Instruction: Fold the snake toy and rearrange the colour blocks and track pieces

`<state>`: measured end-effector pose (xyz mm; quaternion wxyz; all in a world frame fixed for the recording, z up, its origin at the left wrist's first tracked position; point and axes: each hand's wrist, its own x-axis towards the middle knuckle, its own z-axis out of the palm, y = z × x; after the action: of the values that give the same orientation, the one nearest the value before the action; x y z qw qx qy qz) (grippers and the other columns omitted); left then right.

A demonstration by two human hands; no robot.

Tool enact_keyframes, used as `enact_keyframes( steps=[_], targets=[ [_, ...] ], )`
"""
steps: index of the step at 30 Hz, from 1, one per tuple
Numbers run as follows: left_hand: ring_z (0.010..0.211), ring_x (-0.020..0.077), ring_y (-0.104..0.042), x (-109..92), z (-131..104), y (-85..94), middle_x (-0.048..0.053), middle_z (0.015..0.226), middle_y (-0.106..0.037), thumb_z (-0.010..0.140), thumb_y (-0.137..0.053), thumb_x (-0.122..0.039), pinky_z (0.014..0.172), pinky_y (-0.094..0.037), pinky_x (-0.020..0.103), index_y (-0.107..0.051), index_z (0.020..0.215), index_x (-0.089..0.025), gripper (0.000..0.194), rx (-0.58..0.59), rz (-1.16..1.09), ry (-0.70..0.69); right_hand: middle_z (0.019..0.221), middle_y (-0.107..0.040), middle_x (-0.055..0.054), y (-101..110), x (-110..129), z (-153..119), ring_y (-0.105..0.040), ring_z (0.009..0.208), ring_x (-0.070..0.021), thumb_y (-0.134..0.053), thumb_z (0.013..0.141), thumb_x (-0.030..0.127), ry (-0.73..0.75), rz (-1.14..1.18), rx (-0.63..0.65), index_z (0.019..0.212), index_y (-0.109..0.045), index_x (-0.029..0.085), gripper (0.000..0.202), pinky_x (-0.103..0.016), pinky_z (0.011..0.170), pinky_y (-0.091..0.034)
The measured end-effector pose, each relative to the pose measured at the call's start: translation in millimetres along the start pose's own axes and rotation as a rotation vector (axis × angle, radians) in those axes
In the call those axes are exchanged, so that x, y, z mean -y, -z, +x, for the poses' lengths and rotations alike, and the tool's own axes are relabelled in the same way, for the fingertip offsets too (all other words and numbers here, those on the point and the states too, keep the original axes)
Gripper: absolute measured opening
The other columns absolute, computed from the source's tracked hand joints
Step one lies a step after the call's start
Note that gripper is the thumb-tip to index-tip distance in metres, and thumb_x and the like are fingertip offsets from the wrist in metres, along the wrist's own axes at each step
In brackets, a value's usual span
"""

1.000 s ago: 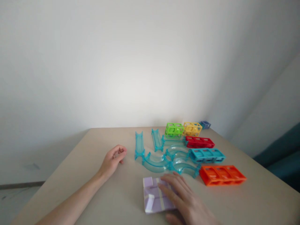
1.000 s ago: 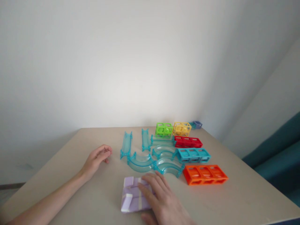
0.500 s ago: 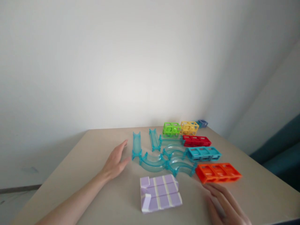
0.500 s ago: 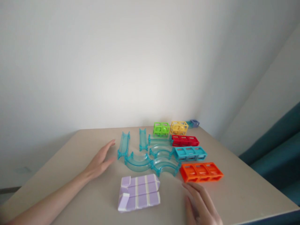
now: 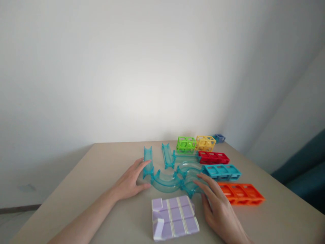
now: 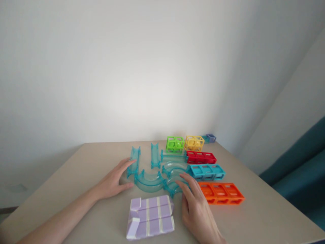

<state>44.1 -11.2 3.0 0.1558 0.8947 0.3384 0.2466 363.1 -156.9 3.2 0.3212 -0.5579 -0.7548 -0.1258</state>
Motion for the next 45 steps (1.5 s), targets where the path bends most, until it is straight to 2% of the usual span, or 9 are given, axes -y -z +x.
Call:
enact_keyframes(
  steps=[6,14,17,25,34,37,40,43,45],
  targets=[
    [0.106,0.0227,-0.055,-1.1,6.9,1.2,0.008,0.114,-0.056,0.087,-0.056,-0.045,0.093,-0.046,0.037,-0.055,0.122,-0.026,0.040,-0.070,-0.091,0.029,0.128,-0.053,-0.011,9.7,9.4,20.0,-0.051,0.122,-0.0229,-0.038,0.086,0.008,-0.002,0.074,-0.050,0.112,-0.059,0.020,0.036,-0.039,0.098,-0.048],
    [0.093,0.0190,-0.058,4.4,8.6,3.7,0.005,0.104,-0.058,0.087,-0.058,-0.036,0.085,-0.046,0.032,-0.059,0.113,-0.023,0.029,-0.129,-0.215,0.076,0.116,-0.059,-0.015,-5.4,53.9,121.9,-0.054,0.113,-0.0291,-0.059,0.083,0.029,0.052,-0.004,0.421,0.122,-0.059,0.017,0.040,-0.045,0.098,-0.042],
    [0.094,0.0192,-0.058,3.3,8.8,5.6,0.006,0.104,-0.058,0.087,-0.058,-0.036,0.086,-0.046,0.032,-0.058,0.117,-0.024,0.033,-0.126,-0.226,0.080,0.112,-0.060,-0.014,-14.4,55.5,130.8,-0.057,0.109,-0.0281,-0.062,0.083,0.035,0.040,0.019,0.438,0.123,-0.058,0.016,0.045,-0.043,0.097,-0.042],
    [0.105,0.0223,-0.056,2.9,9.1,6.1,0.008,0.115,-0.058,0.084,-0.060,-0.039,0.094,-0.045,0.036,-0.054,0.129,-0.027,0.047,-0.079,-0.230,0.049,0.104,-0.063,-0.010,-17.5,36.6,114.4,-0.059,0.103,-0.0241,-0.053,0.091,0.030,-0.008,0.088,0.249,0.111,-0.063,0.017,0.026,-0.038,0.093,-0.045],
    [0.117,0.0246,-0.051,2.3,8.1,7.9,0.011,0.126,-0.052,0.088,-0.055,-0.042,0.103,-0.041,0.040,-0.051,0.131,-0.026,0.046,-0.073,-0.221,0.026,0.104,-0.064,-0.011,0.1,53.3,104.2,-0.060,0.101,-0.0233,-0.049,0.092,0.025,0.042,0.116,0.163,0.110,-0.063,0.018,0.023,-0.039,0.091,-0.049],
    [0.123,0.0284,-0.048,5.0,7.3,7.2,0.011,0.132,-0.047,0.079,-0.064,-0.050,0.106,-0.039,0.043,-0.050,0.132,-0.027,0.060,-0.065,-0.211,0.021,0.126,-0.056,-0.014,13.0,56.4,78.2,-0.054,0.118,-0.0290,-0.053,0.090,0.036,0.061,0.048,0.182,0.125,-0.056,0.021,0.037,-0.045,0.096,-0.048],
    [0.131,0.0352,-0.038,6.5,5.3,5.2,0.013,0.144,-0.033,0.062,-0.075,-0.060,0.109,-0.035,0.049,-0.044,0.138,-0.027,0.088,-0.042,-0.203,-0.004,0.148,-0.036,-0.018,11.3,54.9,36.6,-0.036,0.134,-0.0397,-0.061,0.079,0.059,0.221,-0.030,0.247,0.144,-0.037,0.024,0.077,-0.052,0.095,-0.048],
    [0.133,0.0387,-0.034,3.1,5.0,0.8,0.015,0.151,-0.017,0.055,-0.077,-0.064,0.109,-0.033,0.052,-0.037,0.142,-0.028,0.103,-0.019,-0.180,-0.038,0.153,-0.028,-0.016,-6.0,47.5,-5.4,-0.032,0.135,-0.0435,-0.063,0.079,0.056,0.289,-0.154,0.198,0.148,-0.028,0.031,0.081,-0.058,0.095,-0.046],
    [0.133,0.0403,-0.034,-1.9,7.2,-3.6,0.015,0.153,-0.009,0.053,-0.076,-0.065,0.109,-0.033,0.054,-0.036,0.143,-0.028,0.105,-0.028,-0.135,-0.043,0.156,-0.015,-0.018,-14.7,40.7,-22.5,-0.025,0.136,-0.0471,-0.064,0.077,0.056,0.189,-0.190,0.191,0.150,-0.020,0.029,0.090,-0.062,0.094,-0.044]
  ],
)
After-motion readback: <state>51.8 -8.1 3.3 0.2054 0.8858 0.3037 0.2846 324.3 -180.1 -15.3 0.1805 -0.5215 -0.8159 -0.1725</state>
